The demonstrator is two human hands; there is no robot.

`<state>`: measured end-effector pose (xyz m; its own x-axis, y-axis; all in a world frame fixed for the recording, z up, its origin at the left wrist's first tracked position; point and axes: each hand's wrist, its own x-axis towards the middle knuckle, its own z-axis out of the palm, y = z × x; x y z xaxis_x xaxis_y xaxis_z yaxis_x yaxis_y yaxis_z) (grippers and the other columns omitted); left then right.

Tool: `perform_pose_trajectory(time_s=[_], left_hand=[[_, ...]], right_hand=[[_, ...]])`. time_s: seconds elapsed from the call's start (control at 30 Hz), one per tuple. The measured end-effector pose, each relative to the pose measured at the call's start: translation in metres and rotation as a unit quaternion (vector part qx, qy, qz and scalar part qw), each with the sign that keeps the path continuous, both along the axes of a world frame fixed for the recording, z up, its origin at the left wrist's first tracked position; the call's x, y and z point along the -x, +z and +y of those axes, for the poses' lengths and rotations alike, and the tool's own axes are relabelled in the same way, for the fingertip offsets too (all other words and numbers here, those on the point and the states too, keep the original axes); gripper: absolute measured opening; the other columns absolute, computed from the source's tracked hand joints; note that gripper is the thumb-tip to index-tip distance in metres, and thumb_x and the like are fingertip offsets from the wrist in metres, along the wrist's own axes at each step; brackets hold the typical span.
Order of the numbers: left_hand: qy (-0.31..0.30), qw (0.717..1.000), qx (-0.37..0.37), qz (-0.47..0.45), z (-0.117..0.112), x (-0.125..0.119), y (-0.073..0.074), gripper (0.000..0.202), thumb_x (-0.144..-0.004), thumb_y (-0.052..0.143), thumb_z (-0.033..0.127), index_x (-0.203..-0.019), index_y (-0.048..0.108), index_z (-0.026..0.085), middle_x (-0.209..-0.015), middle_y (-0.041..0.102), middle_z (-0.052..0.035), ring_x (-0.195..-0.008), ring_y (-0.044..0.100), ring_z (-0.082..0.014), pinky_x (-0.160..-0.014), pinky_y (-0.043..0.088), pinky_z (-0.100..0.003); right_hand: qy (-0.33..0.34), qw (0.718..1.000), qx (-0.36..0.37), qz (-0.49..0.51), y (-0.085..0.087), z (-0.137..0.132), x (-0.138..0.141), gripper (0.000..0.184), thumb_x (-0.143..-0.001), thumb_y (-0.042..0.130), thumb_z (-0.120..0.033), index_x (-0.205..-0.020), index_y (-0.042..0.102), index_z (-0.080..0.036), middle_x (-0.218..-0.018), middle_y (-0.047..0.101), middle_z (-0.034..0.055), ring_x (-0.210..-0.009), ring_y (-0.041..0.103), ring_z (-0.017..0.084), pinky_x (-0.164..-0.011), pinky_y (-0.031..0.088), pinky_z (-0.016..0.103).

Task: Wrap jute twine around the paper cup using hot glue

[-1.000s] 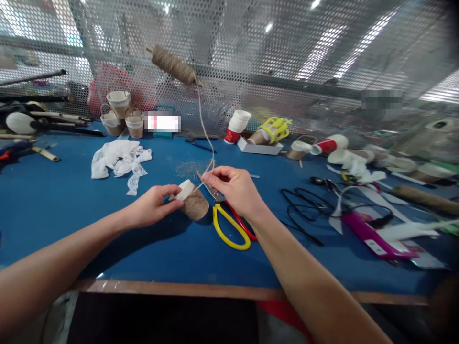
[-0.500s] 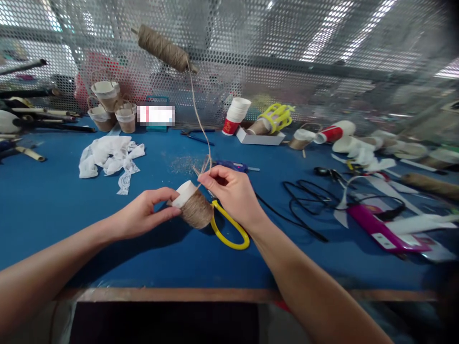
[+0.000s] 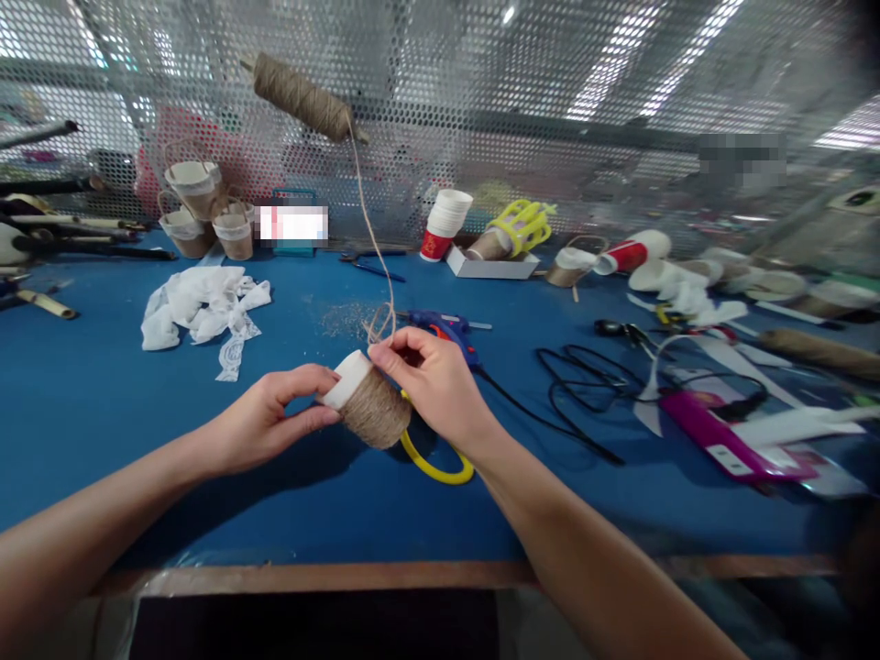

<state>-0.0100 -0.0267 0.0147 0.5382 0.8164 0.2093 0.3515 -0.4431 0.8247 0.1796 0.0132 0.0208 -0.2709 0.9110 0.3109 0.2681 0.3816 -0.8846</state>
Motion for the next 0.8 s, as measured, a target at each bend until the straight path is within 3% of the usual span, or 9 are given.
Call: perform_pose_trajectory(time_s=[0.3,0.47,0.8], left_hand=[[-0.003,1.000,-0.005,-0.012,0.0022,0.0004,-0.0012,0.013,-0.083,0.048,0.021,-0.087,0.057,0.014,-0.093,0.059,-0.0078,-0.089,0.054,-0.0179,-0.083,0.041,-0.030],[0.004,1.000,0.007,0.001,0.0015,-0.0002,-0.0007,0.013,-0.082,0.047,0.021,-0.087,0.057,0.014,-0.093,0.059,-0.0079,-0.091,0.054,-0.0187,-0.083,0.041,-0.031],[0.007,1.000,0.019,0.005,0.0035,-0.0004,0.0024,0.014,-0.081,0.048,0.023,-0.088,0.057,0.015,-0.092,0.060,-0.0076,-0.092,0.054,-0.0199,-0.084,0.041,-0.033]], right_hand=[[-0.025,0.992,-0.028,-0.118,-0.0007,-0.0059,0.0033,0.019,-0.084,0.042,-0.033,-0.070,0.042,-0.019,-0.065,0.049,-0.0014,-0.059,0.045,0.011,-0.057,0.036,0.026],[-0.028,0.984,0.002,-0.176,-0.0027,-0.0080,0.0040,0.020,-0.086,0.035,-0.034,-0.071,0.036,-0.021,-0.064,0.048,-0.0012,-0.059,0.045,0.013,-0.055,0.034,0.027],[-0.064,0.982,-0.028,-0.177,-0.0041,-0.0087,0.0053,0.022,-0.087,0.031,-0.036,-0.072,0.034,-0.021,-0.059,0.046,-0.0024,-0.054,0.044,0.012,-0.051,0.032,0.025]])
